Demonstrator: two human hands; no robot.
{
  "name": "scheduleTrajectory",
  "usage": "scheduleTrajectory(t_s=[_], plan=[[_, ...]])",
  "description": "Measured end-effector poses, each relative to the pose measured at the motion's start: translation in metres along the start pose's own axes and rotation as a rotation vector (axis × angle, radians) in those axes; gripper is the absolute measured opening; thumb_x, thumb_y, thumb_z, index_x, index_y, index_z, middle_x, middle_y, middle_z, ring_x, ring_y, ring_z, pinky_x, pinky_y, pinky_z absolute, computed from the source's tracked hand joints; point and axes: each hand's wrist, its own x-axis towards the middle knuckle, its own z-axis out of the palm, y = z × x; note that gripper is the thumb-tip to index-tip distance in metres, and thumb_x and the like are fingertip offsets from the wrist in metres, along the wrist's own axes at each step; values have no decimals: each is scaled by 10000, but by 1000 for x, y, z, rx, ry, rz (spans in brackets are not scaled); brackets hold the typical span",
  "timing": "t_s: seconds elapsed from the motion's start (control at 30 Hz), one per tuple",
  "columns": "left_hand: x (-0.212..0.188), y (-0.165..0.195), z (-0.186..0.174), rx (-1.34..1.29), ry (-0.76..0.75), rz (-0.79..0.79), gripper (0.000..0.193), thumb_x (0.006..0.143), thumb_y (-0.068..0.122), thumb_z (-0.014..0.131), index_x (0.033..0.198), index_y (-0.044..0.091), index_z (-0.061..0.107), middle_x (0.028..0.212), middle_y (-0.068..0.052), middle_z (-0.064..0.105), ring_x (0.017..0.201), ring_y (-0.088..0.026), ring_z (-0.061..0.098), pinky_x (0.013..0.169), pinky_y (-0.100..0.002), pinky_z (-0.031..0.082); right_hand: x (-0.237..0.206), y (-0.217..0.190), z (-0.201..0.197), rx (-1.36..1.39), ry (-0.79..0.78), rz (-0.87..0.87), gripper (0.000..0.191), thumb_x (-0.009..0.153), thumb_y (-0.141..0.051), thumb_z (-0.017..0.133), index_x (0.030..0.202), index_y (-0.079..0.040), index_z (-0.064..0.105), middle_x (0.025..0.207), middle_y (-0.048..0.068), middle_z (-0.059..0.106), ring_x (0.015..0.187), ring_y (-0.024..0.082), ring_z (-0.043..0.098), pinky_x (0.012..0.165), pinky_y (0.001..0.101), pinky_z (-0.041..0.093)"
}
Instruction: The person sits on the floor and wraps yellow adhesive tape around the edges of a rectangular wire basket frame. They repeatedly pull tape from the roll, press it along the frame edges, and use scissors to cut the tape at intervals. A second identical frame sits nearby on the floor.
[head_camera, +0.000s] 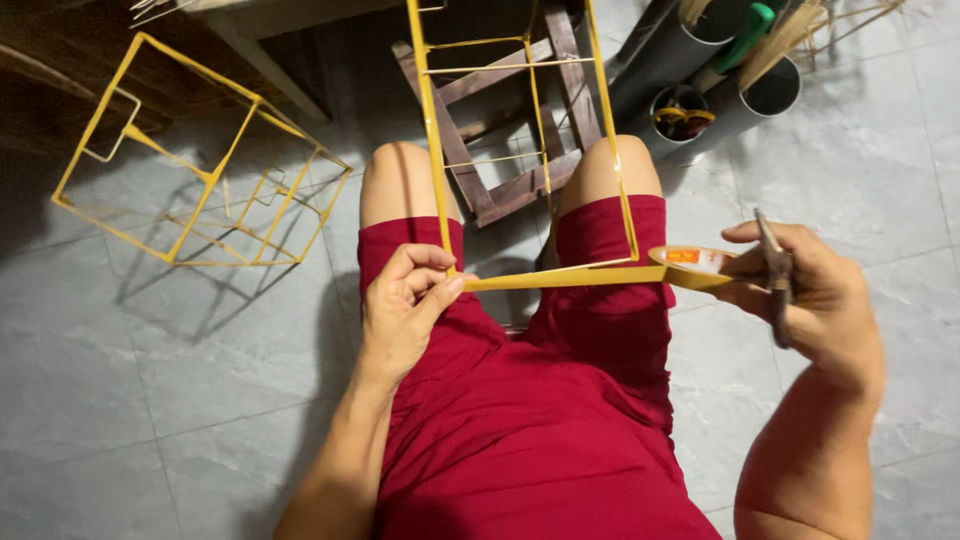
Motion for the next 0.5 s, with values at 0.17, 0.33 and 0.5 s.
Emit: scheduleTrajectory(t_s=[0.17, 0.33, 0.5], plan=[[-1, 10, 13, 192, 40, 70, 227, 977, 27, 680, 1179, 4, 579, 965, -108, 777, 897, -94, 701, 817, -217, 534, 0, 21, 11, -55, 109, -81, 541, 834, 9, 810, 1336, -32, 613, 1115, 68, 716, 1013, 108, 680, 877, 258, 570], [-9, 32, 36, 497, 143, 70, 250, 991, 91, 658, 1229, 52, 593, 984, -70, 800, 933, -132, 751, 841, -248, 559, 9, 41, 13, -134, 131, -100, 558, 828, -43, 850, 1341, -48, 629, 1072, 42, 724, 965, 87, 670, 867, 253, 554], [-21, 50, 44, 1072, 243, 679, 286, 941, 107, 736, 1218, 76, 670, 1223, -165, 718, 1262, -320, 620, 1100, -440, 482, 11, 53, 29, -70, 140, -118, 542, 844, -34, 856, 1341, -49, 641, 1041, 50, 698, 946, 90, 644, 856, 248, 538]])
